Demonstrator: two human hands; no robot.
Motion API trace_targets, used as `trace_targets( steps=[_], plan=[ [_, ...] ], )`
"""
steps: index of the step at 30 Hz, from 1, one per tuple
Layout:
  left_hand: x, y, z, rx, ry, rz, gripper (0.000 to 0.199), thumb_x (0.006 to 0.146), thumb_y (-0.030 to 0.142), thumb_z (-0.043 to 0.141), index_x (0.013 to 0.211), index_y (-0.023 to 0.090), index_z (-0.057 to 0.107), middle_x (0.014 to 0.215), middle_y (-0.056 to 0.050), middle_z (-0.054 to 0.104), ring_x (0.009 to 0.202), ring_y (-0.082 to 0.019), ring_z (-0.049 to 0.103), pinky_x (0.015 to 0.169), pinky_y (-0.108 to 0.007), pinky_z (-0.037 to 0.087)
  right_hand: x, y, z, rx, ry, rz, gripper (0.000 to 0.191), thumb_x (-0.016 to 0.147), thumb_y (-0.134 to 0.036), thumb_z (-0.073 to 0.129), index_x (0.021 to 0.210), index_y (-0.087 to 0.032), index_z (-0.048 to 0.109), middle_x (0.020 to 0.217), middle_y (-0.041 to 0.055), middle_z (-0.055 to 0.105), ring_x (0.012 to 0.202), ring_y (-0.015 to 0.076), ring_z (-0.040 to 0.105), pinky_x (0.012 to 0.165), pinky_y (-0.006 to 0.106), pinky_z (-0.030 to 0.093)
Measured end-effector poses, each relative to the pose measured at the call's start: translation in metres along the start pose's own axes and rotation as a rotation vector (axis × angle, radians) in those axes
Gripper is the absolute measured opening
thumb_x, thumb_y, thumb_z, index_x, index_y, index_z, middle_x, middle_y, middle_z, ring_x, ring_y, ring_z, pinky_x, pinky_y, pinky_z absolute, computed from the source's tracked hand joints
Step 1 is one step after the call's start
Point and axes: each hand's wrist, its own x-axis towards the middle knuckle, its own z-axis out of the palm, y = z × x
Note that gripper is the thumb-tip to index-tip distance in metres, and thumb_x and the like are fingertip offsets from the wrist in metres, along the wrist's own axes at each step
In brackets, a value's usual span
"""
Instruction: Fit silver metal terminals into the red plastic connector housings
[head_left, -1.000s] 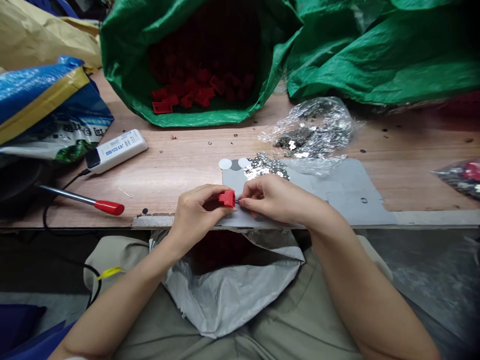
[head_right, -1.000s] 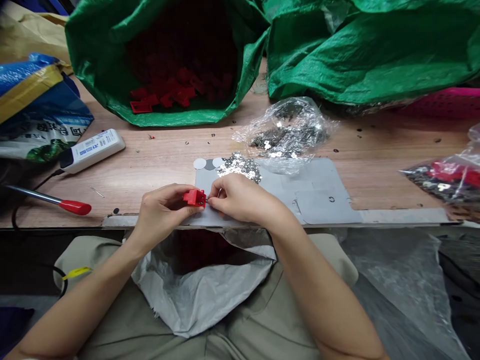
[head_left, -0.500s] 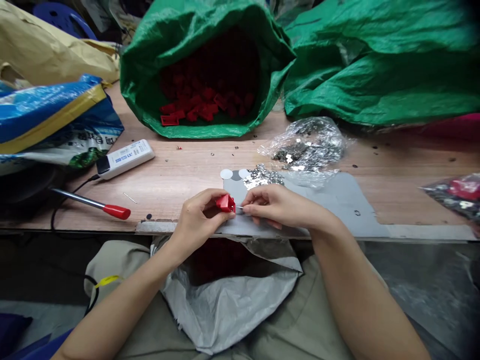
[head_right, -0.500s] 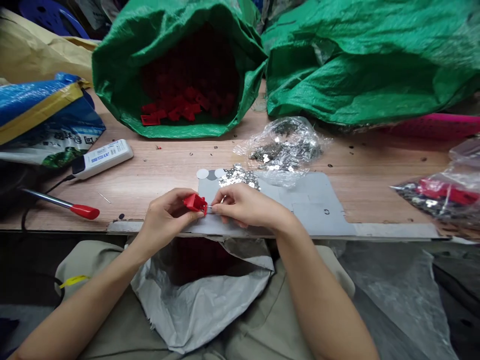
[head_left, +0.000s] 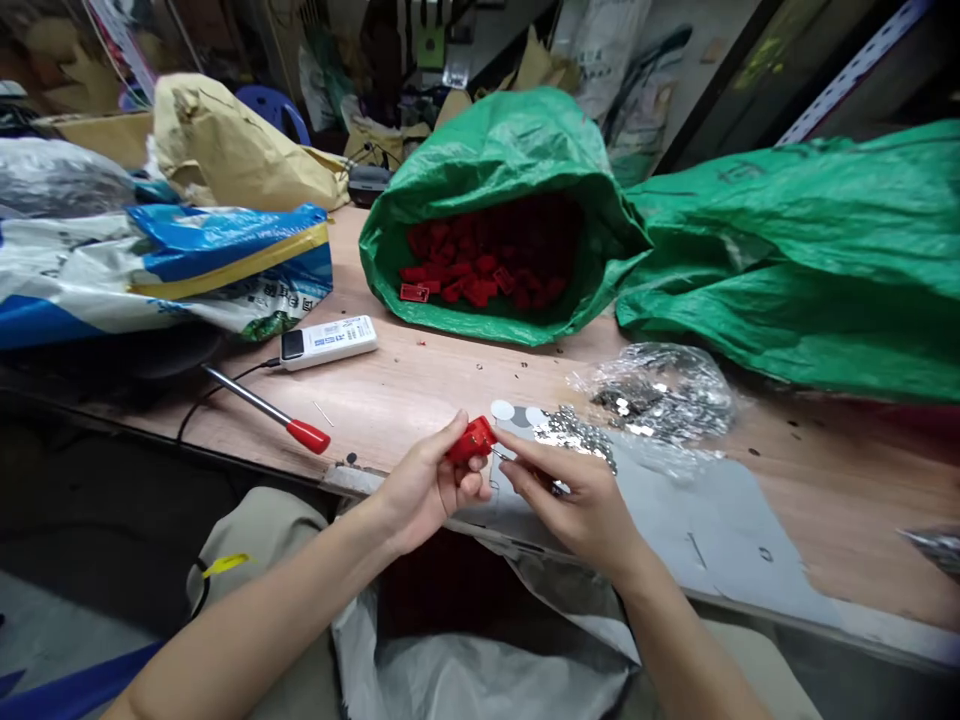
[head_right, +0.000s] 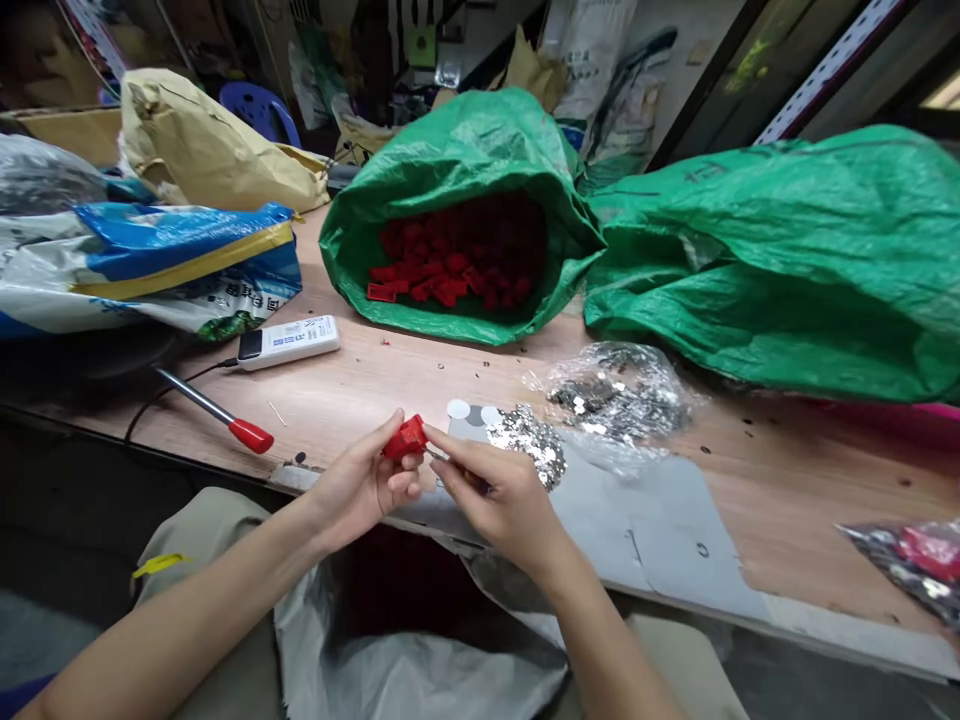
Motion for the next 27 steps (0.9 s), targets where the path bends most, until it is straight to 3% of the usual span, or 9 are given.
trace_targets(
  steps=[6,11,15,18,21,24,27],
  plan=[
    [0.002,0.001,0.000,-0.128,0.003,-0.113,0.038,0.099,0.043,0.055,0.082,0.011,0.067,0.059,0.003,0.051,0.040,-0.002,0.040,0.052,-0.017,0.053,0.003,-0.005,0.003,-0.073,0.000,-0.059,0.036,0.100,-0.017,0.057,0.131,-0.027,0.071,0.094,0.0070,0.077,0.084,0.0248,0.073,0.071,0.032,0.058],
    [0.005,0.003,-0.006,-0.143,-0.065,-0.077,0.033,0.085,0.042,0.075,0.081,0.012,0.062,0.055,0.008,0.042,0.040,0.001,0.024,0.042,-0.009,0.034,0.007,-0.007,0.006,-0.068,0.043,0.003,0.029,0.098,-0.020,0.060,0.121,-0.027,0.077,0.090,0.0068,0.076,0.073,0.0235,0.070,0.063,0.032,0.056],
    [0.005,0.004,-0.010,-0.108,-0.103,-0.041,0.038,0.079,0.043,0.081,0.081,0.013,0.057,0.057,0.009,0.040,0.043,0.001,0.019,0.044,-0.010,0.031,0.006,-0.012,0.012,0.001,0.127,0.019,0.024,0.094,-0.021,0.066,0.112,-0.027,0.080,0.085,0.0061,0.075,0.065,0.0196,0.065,0.055,0.029,0.050],
    [0.004,0.007,-0.008,-0.041,-0.125,0.076,0.041,0.079,0.047,0.080,0.084,0.015,0.055,0.059,0.010,0.037,0.046,-0.001,0.018,0.046,-0.011,0.028,0.010,-0.012,0.019,0.220,0.160,0.224,0.021,0.091,-0.032,0.071,0.108,-0.025,0.082,0.066,0.0031,0.066,0.048,0.0135,0.051,0.044,0.025,0.040],
    [-0.004,0.014,-0.004,0.052,-0.124,0.181,0.045,0.080,0.054,0.076,0.081,0.017,0.050,0.060,0.009,0.035,0.049,-0.003,0.022,0.047,-0.012,0.026,0.025,0.004,0.018,0.458,0.227,0.478,0.039,0.081,-0.048,0.081,0.109,-0.020,0.080,0.057,-0.0019,0.052,0.040,0.0084,0.037,0.037,0.022,0.028],
    [-0.023,0.012,-0.001,0.520,-0.287,0.294,0.047,0.087,0.061,0.063,0.075,0.018,0.049,0.064,0.004,0.049,0.051,-0.006,0.038,0.049,-0.018,0.030,0.054,0.032,0.006,0.446,0.387,0.551,0.064,0.066,-0.060,0.085,0.109,-0.014,0.077,0.061,-0.0035,0.048,0.039,0.0058,0.030,0.036,0.021,0.023],
    [-0.035,-0.011,-0.008,1.418,-0.545,0.479,0.036,0.089,0.051,0.064,0.076,0.018,0.059,0.069,-0.003,0.065,0.061,-0.015,0.058,0.052,-0.023,0.031,0.095,0.060,-0.006,0.040,0.294,0.459,0.070,0.082,-0.065,0.062,0.121,-0.008,0.069,0.064,-0.0015,0.050,0.041,0.0093,0.035,0.038,0.025,0.030]
  ],
)
